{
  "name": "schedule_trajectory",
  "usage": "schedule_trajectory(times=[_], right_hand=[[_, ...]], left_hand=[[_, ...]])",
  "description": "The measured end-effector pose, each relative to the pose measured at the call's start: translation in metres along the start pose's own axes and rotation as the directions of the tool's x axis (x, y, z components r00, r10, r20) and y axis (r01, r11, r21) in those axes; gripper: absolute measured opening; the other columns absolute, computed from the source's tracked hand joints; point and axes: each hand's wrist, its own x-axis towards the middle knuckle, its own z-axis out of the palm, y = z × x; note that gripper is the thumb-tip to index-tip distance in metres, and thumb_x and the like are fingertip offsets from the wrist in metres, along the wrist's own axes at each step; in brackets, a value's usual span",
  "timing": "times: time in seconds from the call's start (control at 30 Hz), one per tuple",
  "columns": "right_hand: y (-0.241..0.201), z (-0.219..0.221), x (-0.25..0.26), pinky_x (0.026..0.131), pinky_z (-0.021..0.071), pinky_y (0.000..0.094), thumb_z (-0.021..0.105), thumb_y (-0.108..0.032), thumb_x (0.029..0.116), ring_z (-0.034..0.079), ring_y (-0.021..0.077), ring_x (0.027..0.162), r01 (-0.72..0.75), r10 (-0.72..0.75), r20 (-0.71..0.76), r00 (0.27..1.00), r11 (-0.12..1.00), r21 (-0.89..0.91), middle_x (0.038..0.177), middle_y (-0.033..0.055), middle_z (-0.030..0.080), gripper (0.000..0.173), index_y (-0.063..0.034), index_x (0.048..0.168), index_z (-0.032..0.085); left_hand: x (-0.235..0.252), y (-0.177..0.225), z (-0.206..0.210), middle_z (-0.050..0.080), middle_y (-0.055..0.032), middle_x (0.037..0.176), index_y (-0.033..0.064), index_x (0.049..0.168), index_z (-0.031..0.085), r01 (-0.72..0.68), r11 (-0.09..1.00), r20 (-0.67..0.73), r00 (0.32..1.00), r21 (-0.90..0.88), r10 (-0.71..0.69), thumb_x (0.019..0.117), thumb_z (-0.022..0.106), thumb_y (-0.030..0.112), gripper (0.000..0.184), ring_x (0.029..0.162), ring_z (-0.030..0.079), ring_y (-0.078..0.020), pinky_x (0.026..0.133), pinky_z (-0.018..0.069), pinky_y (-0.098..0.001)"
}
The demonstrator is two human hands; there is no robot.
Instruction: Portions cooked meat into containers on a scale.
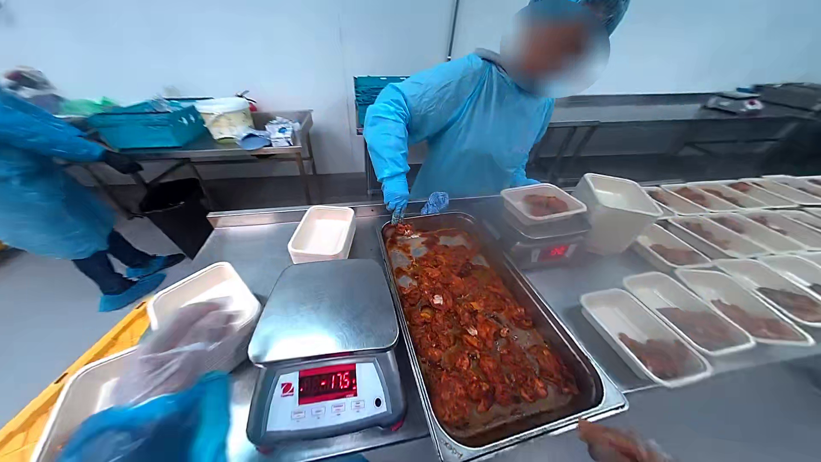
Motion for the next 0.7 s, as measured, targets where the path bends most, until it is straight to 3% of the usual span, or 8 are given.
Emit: schedule_trajectory(times=[0.07,0.13,0.17,0.27,0.43,0.5,0.6,0.7], right_hand=[[-0.024,0.013,0.011,0.094,0.0595,0.0425,0.061,-0.016,0.1027,0.074,0.0234,0.101,0.108,-0.107,-0.055,0.993,0.994,0.006,0.115,0.0189,0.075,0.029,0.003,0.122,0.073],[-0.051,0.029,0.024,0.097,0.059,0.0408,0.063,-0.013,0.1003,0.073,0.0205,0.106,0.126,-0.129,-0.101,0.986,0.991,-0.037,0.116,0.0147,0.076,0.025,-0.0001,0.118,0.075],[-0.059,0.038,0.031,0.098,0.059,0.0395,0.063,-0.015,0.0997,0.073,0.0186,0.107,0.142,-0.15,-0.118,0.982,0.987,-0.077,0.115,0.0118,0.076,0.025,-0.0031,0.116,0.077],[-0.078,0.063,0.056,0.094,0.0603,0.0351,0.062,-0.02,0.0961,0.074,0.0132,0.104,0.235,-0.264,-0.134,0.955,0.951,-0.202,0.11,0.005,0.078,0.024,-0.0105,0.109,0.08],[-0.127,0.076,0.085,0.106,0.0524,0.0485,0.065,-0.024,0.0988,0.069,0.0245,0.118,-0.009,0.077,0.173,0.982,0.931,-0.365,0.125,0.0107,0.073,0.029,-0.0118,0.123,0.076],[-0.135,0.088,0.1,0.108,0.0497,0.0517,0.068,-0.026,0.0971,0.066,0.0284,0.123,-0.043,0.209,0.305,0.929,0.88,-0.473,0.132,0.0121,0.07,0.035,-0.0131,0.129,0.072],[-0.142,0.113,0.117,0.111,0.0438,0.0583,0.072,-0.028,0.0947,0.058,0.0364,0.132,-0.034,0.405,0.423,0.81,0.754,-0.656,0.144,0.0173,0.061,0.05,-0.0112,0.141,0.063],[-0.135,0.135,0.129,0.111,0.0429,0.0606,0.077,-0.025,0.09,0.051,0.0411,0.139,-0.012,0.498,0.437,0.75,0.669,-0.743,0.152,0.0211,0.051,0.064,-0.009,0.148,0.055]], left_hand=[[0.009,-0.023,-0.036,0.067,-0.0176,0.112,-0.0076,0.128,0.056,0.03,0.972,-0.073,0.997,0.234,-0.013,0.1029,0.054,0.011,0.032,0.092,0.067,-0.015,0.086,0.0565,-0.0344],[0.014,-0.038,-0.057,0.061,-0.0317,0.127,-0.0112,0.133,0.054,0.064,0.896,-0.016,0.998,0.44,-0.064,0.1036,0.051,0.009,0.036,0.113,0.063,-0.0359,0.1,0.0484,-0.0513],[0.017,-0.05,-0.066,0.059,-0.0343,0.131,-0.011,0.134,0.054,0.032,0.86,0.066,0.995,0.509,-0.076,0.1024,0.05,0.008,0.037,0.119,0.061,-0.0418,0.104,0.0461,-0.0558],[0.027,-0.064,-0.076,0.056,-0.0336,0.137,-0.0069,0.138,0.056,-0.072,0.806,0.227,0.971,0.588,-0.079,0.0991,0.055,0.007,0.041,0.13,0.055,-0.0454,0.11,0.04,-0.0588],[0.039,-0.053,-0.068,0.06,-0.0316,0.134,-0.0021,0.134,0.063,-0.112,0.732,0.33,0.93,0.672,-0.161,0.1017,0.056,0.014,0.037,0.134,0.05,-0.0511,0.116,0.03,-0.0629],[0.042,-0.058,-0.06,0.065,-0.0294,0.127,-0.0024,0.129,0.067,-0.111,0.725,0.338,0.925,0.68,-0.176,0.1037,0.054,0.017,0.034,0.127,0.057,-0.0477,0.114,0.0335,-0.0626],[0.04,-0.058,-0.057,0.069,-0.0271,0.122,-0.003,0.124,0.069,-0.133,0.736,0.398,0.896,0.664,-0.197,0.1029,0.056,0.018,0.033,0.123,0.061,-0.0452,0.118,0.025,-0.0654],[0.034,-0.047,-0.056,0.072,-0.0231,0.117,0.0001,0.124,0.07,-0.179,0.706,0.434,0.879,0.686,-0.199,0.1024,0.056,0.019,0.032,0.118,0.065,-0.0418,0.118,0.0191,-0.0676]])
